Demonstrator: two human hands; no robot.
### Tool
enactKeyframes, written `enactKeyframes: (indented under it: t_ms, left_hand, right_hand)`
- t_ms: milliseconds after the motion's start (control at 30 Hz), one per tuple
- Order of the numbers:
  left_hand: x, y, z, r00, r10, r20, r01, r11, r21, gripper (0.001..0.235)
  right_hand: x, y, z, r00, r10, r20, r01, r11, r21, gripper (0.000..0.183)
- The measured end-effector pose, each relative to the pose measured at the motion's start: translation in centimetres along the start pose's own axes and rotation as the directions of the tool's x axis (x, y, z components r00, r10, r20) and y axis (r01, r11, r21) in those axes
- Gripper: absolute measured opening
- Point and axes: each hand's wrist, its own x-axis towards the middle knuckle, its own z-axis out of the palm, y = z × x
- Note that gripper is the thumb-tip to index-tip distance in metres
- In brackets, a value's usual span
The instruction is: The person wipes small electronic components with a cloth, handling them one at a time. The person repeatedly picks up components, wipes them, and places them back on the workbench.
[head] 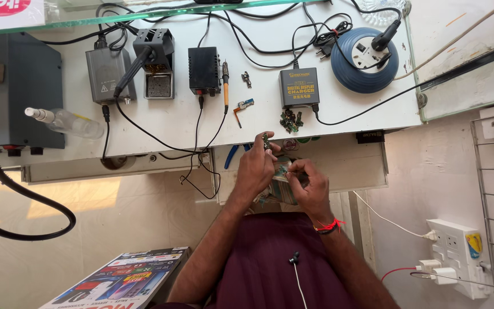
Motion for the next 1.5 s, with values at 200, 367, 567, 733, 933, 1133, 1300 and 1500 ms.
enactKeyframes:
  t_ms: [200,367,567,733,933,1133,1300,1500]
  left_hand:
    - [4.3,0.6,1.0,0.998,0.007,-0.069,0.003,0.989,0.146,0.024]
    - [6.4,1.0,2.1,0.988,0.055,-0.147,-0.015,0.964,0.266,0.021]
    - [7.1,0.5,2.6,0.978,0.062,-0.197,0.012,0.936,0.353,0.014]
    - [8.0,1.3,2.2,0.954,0.112,-0.278,-0.003,0.932,0.364,0.015]
    - [8.3,-0.2,0.8,0.826,0.292,-0.482,-0.137,0.934,0.331,0.019]
    - [9.1,-1.2,0.5,0.862,0.275,-0.426,-0.123,0.928,0.351,0.022]
    - [11.7,-1.3,1.1,0.781,0.475,-0.405,-0.087,0.726,0.682,0.047]
    - [15.9,-1.6,0.6,0.854,0.278,-0.441,0.149,0.679,0.719,0.092]
  right_hand:
    - [-1.4,2.4,-2.8,0.997,-0.006,0.076,0.001,0.998,0.066,0.012]
    - [-1.6,3.0,-3.6,0.990,-0.078,0.116,0.067,0.993,0.094,0.013]
    - [-2.0,4.4,-5.3,0.986,-0.040,0.162,0.020,0.992,0.122,0.010]
    - [-0.6,4.5,-6.6,0.985,-0.086,0.151,0.066,0.989,0.135,0.010]
    - [-1.1,4.8,-6.4,0.987,-0.049,0.151,0.017,0.978,0.209,0.009]
    - [-1.0,4.4,-6.7,0.974,-0.134,0.183,0.096,0.974,0.203,0.009]
    - [-0.8,4.0,-6.9,0.976,-0.112,0.185,0.077,0.980,0.185,0.009]
    - [-0.8,3.7,-6.8,0.966,-0.158,0.203,0.118,0.973,0.196,0.007]
